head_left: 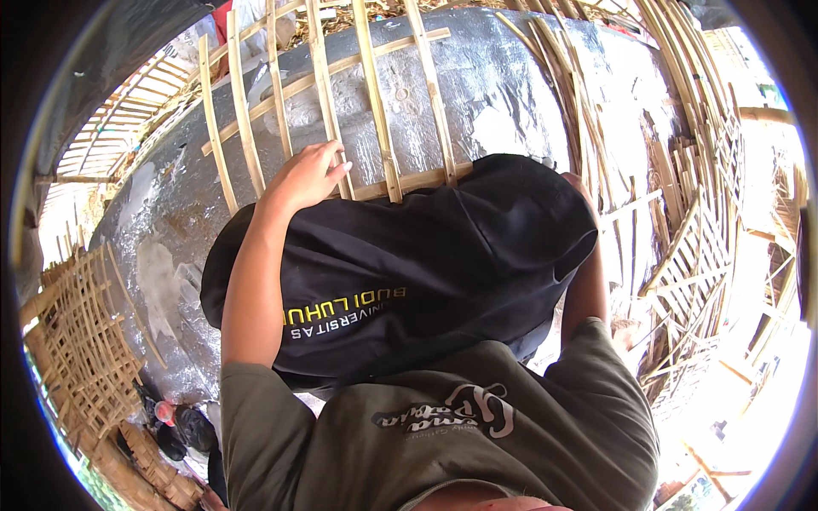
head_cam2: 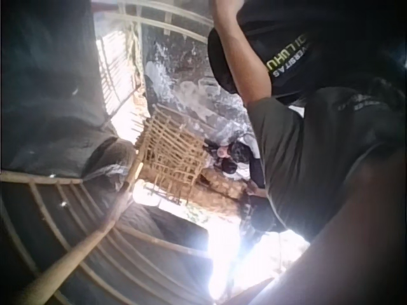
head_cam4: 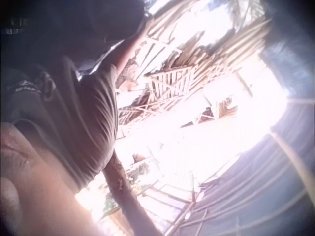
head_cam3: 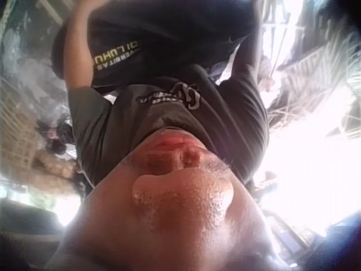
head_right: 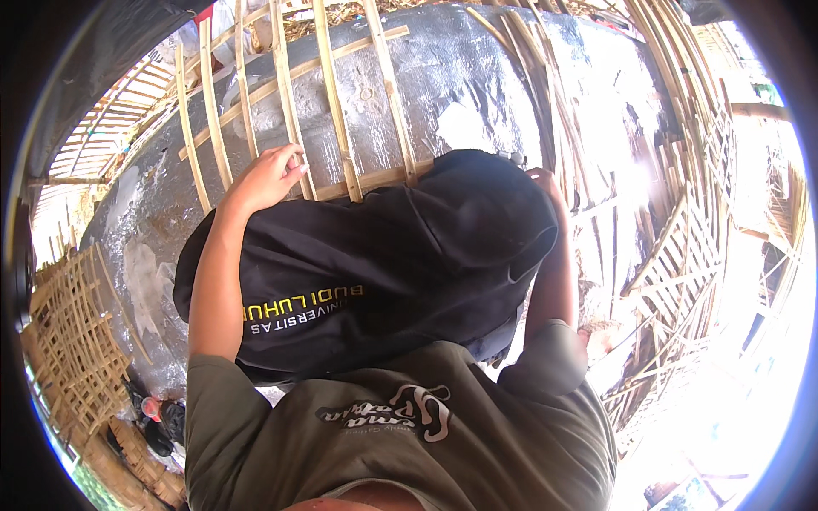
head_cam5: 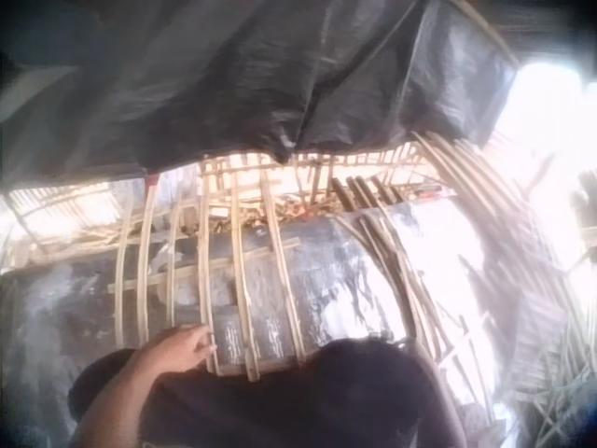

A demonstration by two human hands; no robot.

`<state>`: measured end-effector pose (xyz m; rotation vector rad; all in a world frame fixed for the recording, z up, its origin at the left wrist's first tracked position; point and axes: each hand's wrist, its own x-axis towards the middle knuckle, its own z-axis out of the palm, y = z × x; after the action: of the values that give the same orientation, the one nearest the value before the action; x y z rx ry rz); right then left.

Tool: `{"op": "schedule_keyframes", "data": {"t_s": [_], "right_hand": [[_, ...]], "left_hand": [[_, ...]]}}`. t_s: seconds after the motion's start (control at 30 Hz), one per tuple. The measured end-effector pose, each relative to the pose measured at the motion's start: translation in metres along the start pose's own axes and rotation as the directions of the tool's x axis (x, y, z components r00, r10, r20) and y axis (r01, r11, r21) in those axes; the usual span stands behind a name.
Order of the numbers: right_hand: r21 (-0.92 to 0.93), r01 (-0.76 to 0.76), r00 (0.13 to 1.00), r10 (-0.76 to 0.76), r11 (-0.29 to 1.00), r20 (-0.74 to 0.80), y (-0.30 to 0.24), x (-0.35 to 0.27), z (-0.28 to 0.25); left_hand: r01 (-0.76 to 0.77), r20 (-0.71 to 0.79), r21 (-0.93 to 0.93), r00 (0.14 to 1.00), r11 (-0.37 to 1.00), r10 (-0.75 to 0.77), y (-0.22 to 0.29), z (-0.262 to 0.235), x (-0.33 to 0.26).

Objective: The person aligns bamboo strips on a wooden frame and secures the intersections using a hammer and small nails to form a grid pattern.

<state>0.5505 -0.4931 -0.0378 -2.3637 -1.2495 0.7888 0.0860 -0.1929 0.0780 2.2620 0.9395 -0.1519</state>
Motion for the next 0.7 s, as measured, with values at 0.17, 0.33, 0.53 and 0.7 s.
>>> {"op": "schedule_keyframes", "data": {"t_s": [0.17, 0.33, 0.53, 0.7], "right_hand": [[0.057, -0.120, 0.974, 0.129, 0.991, -0.188, -0.026, -0.006, 0.016], [0.016, -0.113, 0.955, 0.113, 0.993, -0.275, -0.001, -0.008, 0.014], [-0.080, 0.083, 0.974, -0.097, 0.993, -0.206, -0.045, -0.023, 0.011], [-0.053, 0.074, 0.981, -0.082, 0.996, -0.176, -0.040, -0.026, 0.006]], "left_hand": [[0.012, 0.038, -0.023, 0.999, 1.000, -0.011, -0.004, 0.004, 0.006], [0.000, 0.017, -0.014, 1.000, 1.000, 0.001, 0.000, 0.008, 0.013], [0.034, 0.055, 0.007, 0.998, 0.999, -0.034, -0.001, 0.004, 0.009], [0.024, 0.018, 0.079, 1.000, 0.997, -0.025, -0.014, 0.010, 0.008]]}}
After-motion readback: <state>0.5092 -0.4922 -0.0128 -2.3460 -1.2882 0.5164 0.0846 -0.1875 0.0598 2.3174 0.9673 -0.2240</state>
